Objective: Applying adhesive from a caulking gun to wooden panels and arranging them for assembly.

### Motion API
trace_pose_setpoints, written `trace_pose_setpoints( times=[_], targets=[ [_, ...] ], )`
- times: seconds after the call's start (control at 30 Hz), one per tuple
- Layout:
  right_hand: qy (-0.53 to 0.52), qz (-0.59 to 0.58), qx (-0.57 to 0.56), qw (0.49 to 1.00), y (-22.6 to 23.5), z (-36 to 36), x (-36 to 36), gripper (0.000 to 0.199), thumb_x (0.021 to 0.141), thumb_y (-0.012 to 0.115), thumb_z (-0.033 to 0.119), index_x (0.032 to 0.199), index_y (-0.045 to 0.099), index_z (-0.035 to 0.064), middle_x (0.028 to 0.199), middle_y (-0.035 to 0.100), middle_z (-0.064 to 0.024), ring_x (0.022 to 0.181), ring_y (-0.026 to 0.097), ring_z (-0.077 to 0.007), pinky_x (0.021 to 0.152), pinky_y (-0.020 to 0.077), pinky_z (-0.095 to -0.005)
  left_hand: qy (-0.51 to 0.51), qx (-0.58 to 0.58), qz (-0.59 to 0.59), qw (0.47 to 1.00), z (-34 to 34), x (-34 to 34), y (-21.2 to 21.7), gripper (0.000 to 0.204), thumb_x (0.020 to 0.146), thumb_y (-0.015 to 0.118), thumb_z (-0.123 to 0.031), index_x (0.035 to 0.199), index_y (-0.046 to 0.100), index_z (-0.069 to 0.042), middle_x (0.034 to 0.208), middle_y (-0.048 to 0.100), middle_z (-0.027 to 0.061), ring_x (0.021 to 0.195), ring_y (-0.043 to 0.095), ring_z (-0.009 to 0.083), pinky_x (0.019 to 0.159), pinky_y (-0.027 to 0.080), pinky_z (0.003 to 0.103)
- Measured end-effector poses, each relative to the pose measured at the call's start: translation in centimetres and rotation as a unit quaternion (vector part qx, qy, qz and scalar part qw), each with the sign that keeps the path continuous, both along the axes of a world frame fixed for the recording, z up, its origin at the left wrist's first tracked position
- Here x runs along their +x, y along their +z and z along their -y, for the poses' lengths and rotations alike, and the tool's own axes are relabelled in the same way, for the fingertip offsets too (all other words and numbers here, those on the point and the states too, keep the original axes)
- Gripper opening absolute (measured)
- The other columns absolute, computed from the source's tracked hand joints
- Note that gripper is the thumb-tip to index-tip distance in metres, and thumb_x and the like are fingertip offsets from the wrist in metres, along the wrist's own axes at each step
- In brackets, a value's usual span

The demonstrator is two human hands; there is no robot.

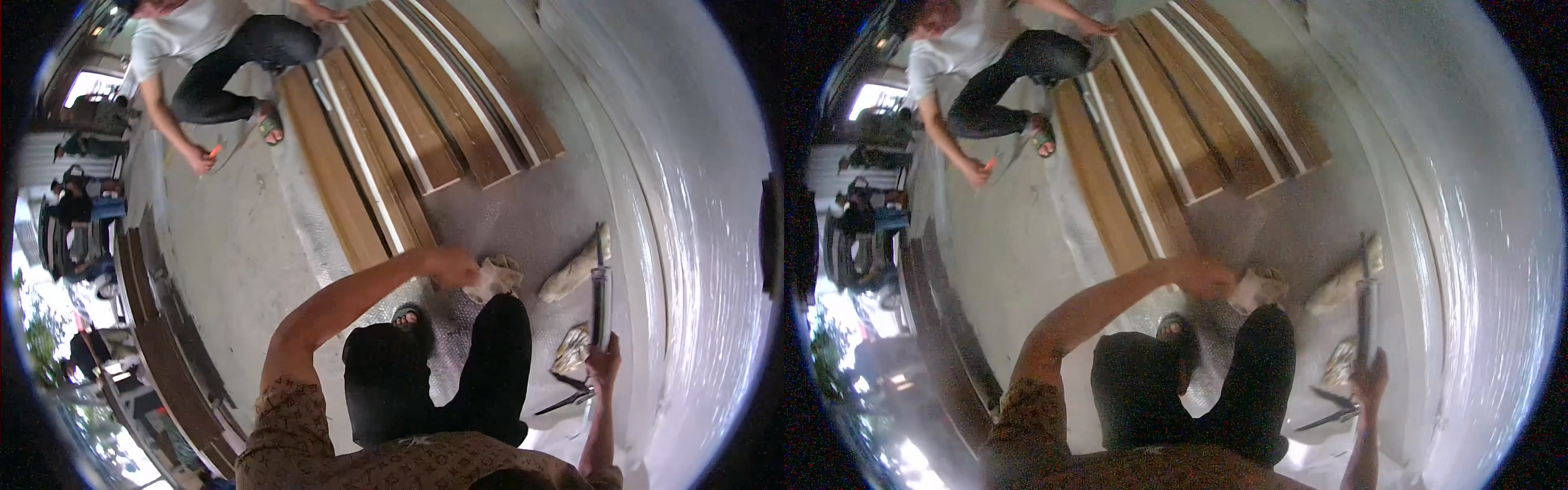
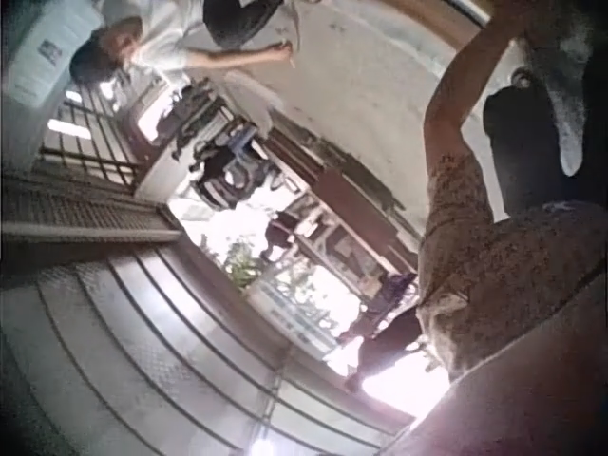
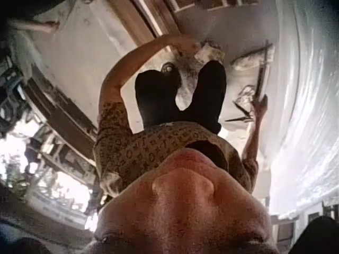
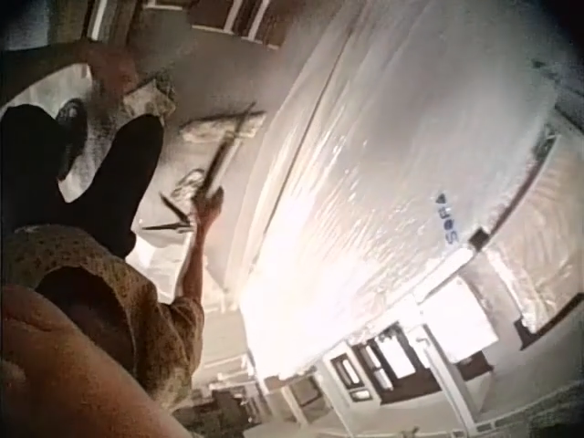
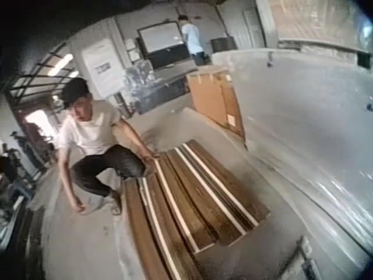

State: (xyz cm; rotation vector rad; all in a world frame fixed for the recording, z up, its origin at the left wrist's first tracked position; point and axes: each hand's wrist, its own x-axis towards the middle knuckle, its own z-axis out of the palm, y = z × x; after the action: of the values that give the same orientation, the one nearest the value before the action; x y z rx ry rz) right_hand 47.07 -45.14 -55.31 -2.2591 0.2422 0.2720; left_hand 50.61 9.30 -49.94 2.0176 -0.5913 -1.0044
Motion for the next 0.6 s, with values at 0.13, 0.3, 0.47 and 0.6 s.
trace_pose_setpoints(
  times=[0.13,0.3,0.47,0.6],
  targets=[
    [0.284,-0.039,0.096,0.953,15.1,-22.8,4.2,0.039,0.074,0.059,0.007,0.111,0.049,0.0019,0.095,0.056,-0.0097,0.082,0.054,-0.0152,0.062,0.0476,-0.0269,0.178,-0.258,-0.062,0.948,3.6,-1.6,8.0,0.047,0.089,0.047,-0.041,0.12,0.044,-0.005,0.108,0.053,0.014,0.092,0.055,0.0243,0.082,0.043,0.041],
    [0.357,-0.094,0.467,0.804,17.7,-29.4,5.7,0.042,0.079,0.053,0.004,0.121,0.048,0.0021,0.11,0.056,-0.0129,0.092,0.057,-0.02,0.079,0.047,-0.0315,0.722,-0.148,-0.103,0.668,3.5,-2.1,20.9,0.05,0.088,0.054,-0.04,0.119,0.046,-0.002,0.098,0.057,0.01,0.088,0.052,0.0165,0.08,0.045,0.032],
    [0.557,-0.107,0.359,0.741,7.5,-28.6,5.0,0.059,0.079,0.063,0.011,0.131,0.037,0.0032,0.123,0.05,-0.0135,0.115,0.048,-0.0222,0.093,0.0399,-0.036,0.826,-0.205,0.078,0.519,-0.5,-4.6,20.0,0.046,0.09,0.052,-0.038,0.117,0.044,-0.001,0.087,0.053,0.0074,0.076,0.048,0.014,0.065,0.044,0.031],
    [0.597,-0.225,0.318,0.702,2.3,-28.4,-2.3,0.071,0.076,0.07,0.022,0.135,0.033,0.0069,0.122,0.051,-0.0133,0.114,0.047,-0.0269,0.093,0.0371,-0.0444,0.8,-0.277,0.113,0.52,-0.3,-6.3,20.6,0.039,0.089,0.052,-0.04,0.1,0.043,-0.003,0.079,0.045,0.0038,0.067,0.042,0.0115,0.058,0.041,0.03]
  ],
)
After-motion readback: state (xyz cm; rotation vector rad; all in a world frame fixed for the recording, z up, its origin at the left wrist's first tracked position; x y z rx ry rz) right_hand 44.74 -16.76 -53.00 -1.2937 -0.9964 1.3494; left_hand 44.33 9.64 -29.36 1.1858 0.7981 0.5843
